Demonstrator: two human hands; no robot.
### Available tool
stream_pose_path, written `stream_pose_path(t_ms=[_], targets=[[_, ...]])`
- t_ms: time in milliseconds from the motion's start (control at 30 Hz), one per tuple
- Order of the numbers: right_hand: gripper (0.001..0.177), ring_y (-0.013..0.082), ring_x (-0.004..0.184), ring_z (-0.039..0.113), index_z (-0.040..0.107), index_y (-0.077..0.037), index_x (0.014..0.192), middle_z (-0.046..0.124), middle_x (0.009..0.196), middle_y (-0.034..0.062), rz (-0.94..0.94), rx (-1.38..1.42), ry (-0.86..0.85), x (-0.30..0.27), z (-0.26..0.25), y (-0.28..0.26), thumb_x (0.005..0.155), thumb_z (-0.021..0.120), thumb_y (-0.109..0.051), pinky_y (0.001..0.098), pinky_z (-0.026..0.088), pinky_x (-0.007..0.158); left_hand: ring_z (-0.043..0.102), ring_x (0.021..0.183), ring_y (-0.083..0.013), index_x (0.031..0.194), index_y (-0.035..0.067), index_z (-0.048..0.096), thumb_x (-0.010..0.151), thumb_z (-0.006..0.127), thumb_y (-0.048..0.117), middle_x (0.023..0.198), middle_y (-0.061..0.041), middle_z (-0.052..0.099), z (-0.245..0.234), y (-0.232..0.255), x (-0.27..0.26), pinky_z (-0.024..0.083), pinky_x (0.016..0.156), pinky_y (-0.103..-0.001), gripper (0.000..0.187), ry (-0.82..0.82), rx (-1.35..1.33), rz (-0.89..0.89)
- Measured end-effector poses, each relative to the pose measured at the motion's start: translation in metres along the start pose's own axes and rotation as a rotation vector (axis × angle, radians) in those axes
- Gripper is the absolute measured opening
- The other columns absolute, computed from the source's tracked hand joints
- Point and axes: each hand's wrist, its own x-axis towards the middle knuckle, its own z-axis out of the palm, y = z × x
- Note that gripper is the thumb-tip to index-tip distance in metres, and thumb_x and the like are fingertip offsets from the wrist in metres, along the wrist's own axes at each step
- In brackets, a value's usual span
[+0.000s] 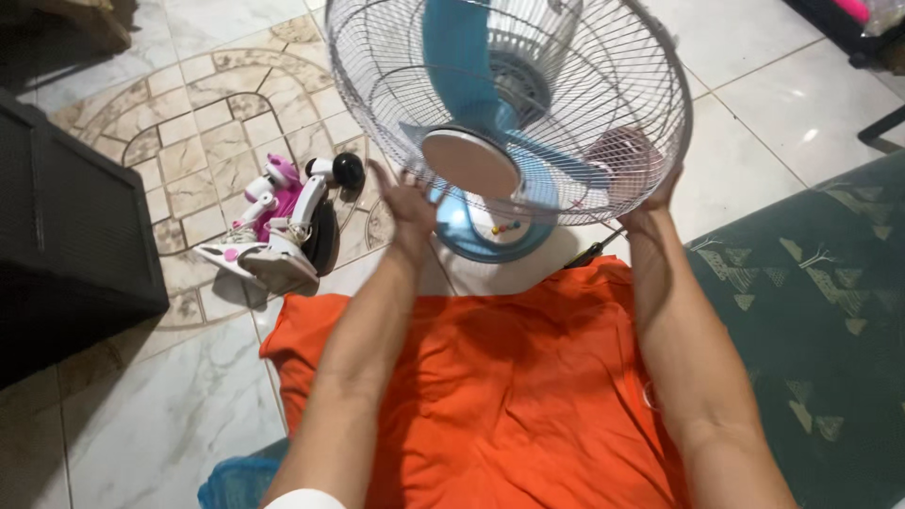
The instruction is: The person assembles a standing electric fan by attaching the front grille, inserting the fan blades, securing the rear cap, and attaching the rear grille. They then use a screwdriver to attach blades to a second fan unit.
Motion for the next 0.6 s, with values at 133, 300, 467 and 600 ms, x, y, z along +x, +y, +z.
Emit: stream_pose_path(t_ms=[133,300,467,600], targets=[[0.09,0.0354,0.094,0.068,0.065,0.001,0.112,0.069,0.102,0.0194,0.064,0.0,0.001,-0.01,0.024,-0.009,0.092,0.032,-0.08,0.0531,0.061,0.088,0.024,0.152,-0.0389,0.159,0.009,0.024,0.066,0.049,0.093,0.165,-0.02,0.023,-0.005,0.031,0.015,0.022,0.121,-0.061,0.128,-0.042,-0.008,0.077],[0.092,0.0309,0.092,0.072,0.064,0.003,0.117,0.072,0.102,0.0194,0.099,-0.025,0.093,-0.042,0.058,-0.026,0.093,0.024,-0.077,0.0467,0.061,0.084,0.015,0.155,-0.0406,0.164,0.008,0.011,0.072,0.049,0.093,0.172,-0.019,0.011,0.017,0.031,0.029,0.015,0.122,-0.064,0.131,-0.242,-0.049,0.096],[0.083,0.031,0.091,0.07,0.061,0.002,0.121,0.069,0.097,0.0162,-0.078,-0.025,0.231,-0.052,0.052,-0.022,0.098,0.028,-0.07,0.051,0.063,0.084,-0.001,0.156,-0.0359,0.163,0.036,-0.005,0.075,0.034,0.088,0.172,-0.009,-0.005,0.02,0.014,0.025,-0.002,0.116,-0.074,0.11,0.016,0.083,0.179],[0.071,0.0311,0.092,0.066,0.06,-0.001,0.126,0.067,0.099,0.0165,-0.118,0.121,0.186,-0.037,0.038,-0.022,0.104,0.033,-0.063,0.0499,0.059,0.085,-0.009,0.157,-0.0305,0.162,0.039,-0.002,0.083,0.023,0.087,0.173,0.004,-0.012,0.011,-0.003,0.023,0.001,0.117,-0.073,0.096,0.049,0.289,0.365]])
